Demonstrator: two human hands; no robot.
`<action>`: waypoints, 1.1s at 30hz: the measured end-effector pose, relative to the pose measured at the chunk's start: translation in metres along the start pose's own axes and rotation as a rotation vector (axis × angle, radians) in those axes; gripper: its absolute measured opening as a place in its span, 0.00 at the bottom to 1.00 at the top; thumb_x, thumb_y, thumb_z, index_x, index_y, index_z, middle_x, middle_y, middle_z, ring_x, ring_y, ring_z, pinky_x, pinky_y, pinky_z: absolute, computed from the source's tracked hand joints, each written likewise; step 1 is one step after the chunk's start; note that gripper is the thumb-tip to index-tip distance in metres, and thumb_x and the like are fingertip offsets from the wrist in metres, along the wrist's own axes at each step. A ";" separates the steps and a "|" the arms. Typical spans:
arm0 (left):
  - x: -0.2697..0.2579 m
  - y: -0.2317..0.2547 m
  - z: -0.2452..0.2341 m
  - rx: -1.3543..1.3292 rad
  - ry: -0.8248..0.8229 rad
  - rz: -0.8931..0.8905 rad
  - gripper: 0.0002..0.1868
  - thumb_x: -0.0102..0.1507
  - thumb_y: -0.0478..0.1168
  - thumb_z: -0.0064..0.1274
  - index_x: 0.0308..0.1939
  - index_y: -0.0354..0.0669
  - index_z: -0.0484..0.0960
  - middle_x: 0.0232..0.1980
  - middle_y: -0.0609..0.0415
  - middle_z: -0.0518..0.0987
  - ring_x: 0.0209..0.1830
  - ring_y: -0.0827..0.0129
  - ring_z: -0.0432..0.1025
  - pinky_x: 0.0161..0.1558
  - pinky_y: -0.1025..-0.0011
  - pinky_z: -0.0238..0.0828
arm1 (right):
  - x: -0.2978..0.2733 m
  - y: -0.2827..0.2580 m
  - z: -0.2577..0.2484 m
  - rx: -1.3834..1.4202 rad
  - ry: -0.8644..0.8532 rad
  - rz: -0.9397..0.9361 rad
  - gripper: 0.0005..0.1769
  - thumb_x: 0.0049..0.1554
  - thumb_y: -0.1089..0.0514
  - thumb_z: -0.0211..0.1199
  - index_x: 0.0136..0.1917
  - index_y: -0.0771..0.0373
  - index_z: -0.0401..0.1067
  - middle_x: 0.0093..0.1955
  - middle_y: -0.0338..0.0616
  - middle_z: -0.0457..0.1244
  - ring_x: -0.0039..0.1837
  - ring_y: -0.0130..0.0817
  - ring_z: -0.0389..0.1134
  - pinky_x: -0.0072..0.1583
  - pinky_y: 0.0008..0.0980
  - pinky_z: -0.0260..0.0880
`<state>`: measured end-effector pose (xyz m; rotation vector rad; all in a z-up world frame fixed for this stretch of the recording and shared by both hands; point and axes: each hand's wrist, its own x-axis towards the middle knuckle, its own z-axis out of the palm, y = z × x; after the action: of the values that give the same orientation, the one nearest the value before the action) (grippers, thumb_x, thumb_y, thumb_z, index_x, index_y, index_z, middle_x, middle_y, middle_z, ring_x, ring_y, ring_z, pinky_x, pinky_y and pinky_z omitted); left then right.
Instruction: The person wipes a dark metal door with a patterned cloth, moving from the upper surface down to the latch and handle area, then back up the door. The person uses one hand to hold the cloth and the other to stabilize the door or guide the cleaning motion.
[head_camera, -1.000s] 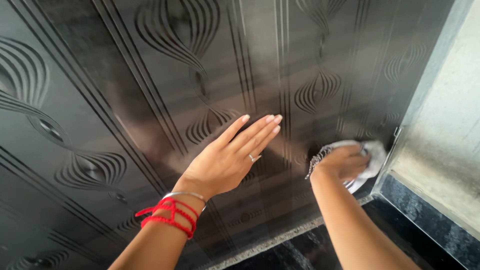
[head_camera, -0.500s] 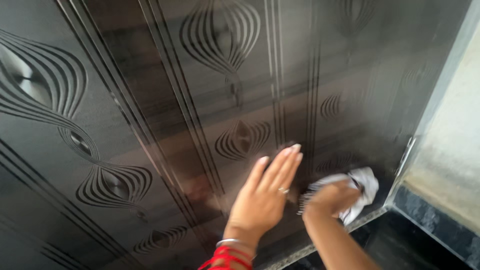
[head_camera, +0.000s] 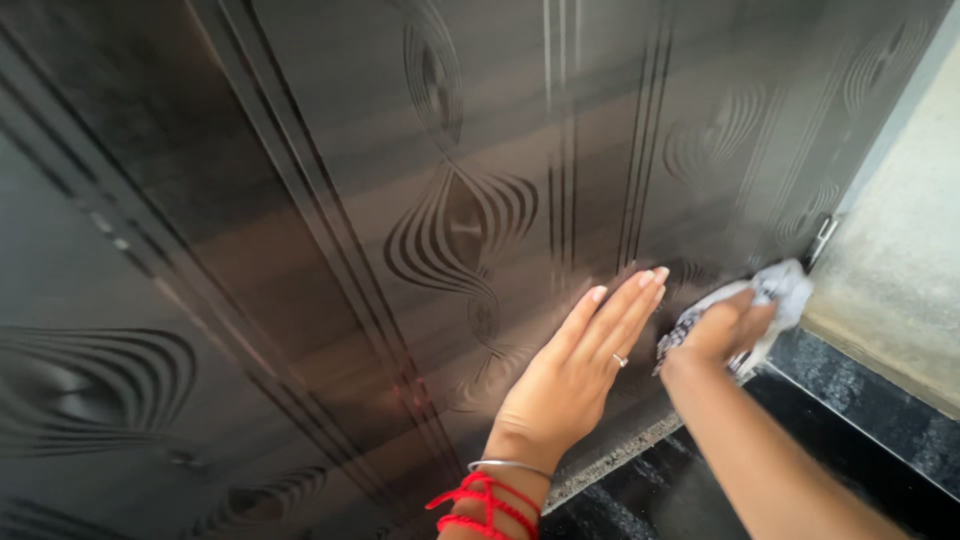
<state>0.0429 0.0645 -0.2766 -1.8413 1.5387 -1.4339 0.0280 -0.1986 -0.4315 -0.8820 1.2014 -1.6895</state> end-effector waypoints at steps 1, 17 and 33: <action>-0.003 -0.002 0.002 0.024 0.007 0.022 0.38 0.72 0.53 0.32 0.82 0.39 0.47 0.86 0.55 0.44 0.85 0.66 0.37 0.80 0.63 0.34 | 0.005 -0.004 0.002 -0.046 -0.024 -0.066 0.30 0.71 0.46 0.44 0.75 0.69 0.61 0.75 0.59 0.58 0.74 0.47 0.61 0.71 0.42 0.60; -0.043 -0.014 0.000 -0.060 0.022 0.140 0.39 0.69 0.52 0.35 0.80 0.33 0.52 0.84 0.51 0.49 0.84 0.64 0.41 0.79 0.64 0.35 | -0.124 0.112 -0.042 0.021 0.011 0.773 0.30 0.67 0.45 0.40 0.71 0.65 0.65 0.72 0.45 0.61 0.70 0.36 0.62 0.68 0.35 0.61; -0.063 -0.135 -0.078 -0.142 0.176 -0.117 0.36 0.67 0.44 0.38 0.79 0.36 0.59 0.83 0.53 0.54 0.83 0.66 0.47 0.78 0.61 0.43 | -0.188 -0.174 -0.004 -0.149 -0.102 -0.564 0.35 0.70 0.46 0.44 0.80 0.73 0.52 0.85 0.65 0.42 0.85 0.60 0.43 0.79 0.55 0.44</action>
<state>0.0549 0.1930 -0.1689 -1.9613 1.6797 -1.6156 0.0537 0.0054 -0.2786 -1.4852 1.0790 -1.9733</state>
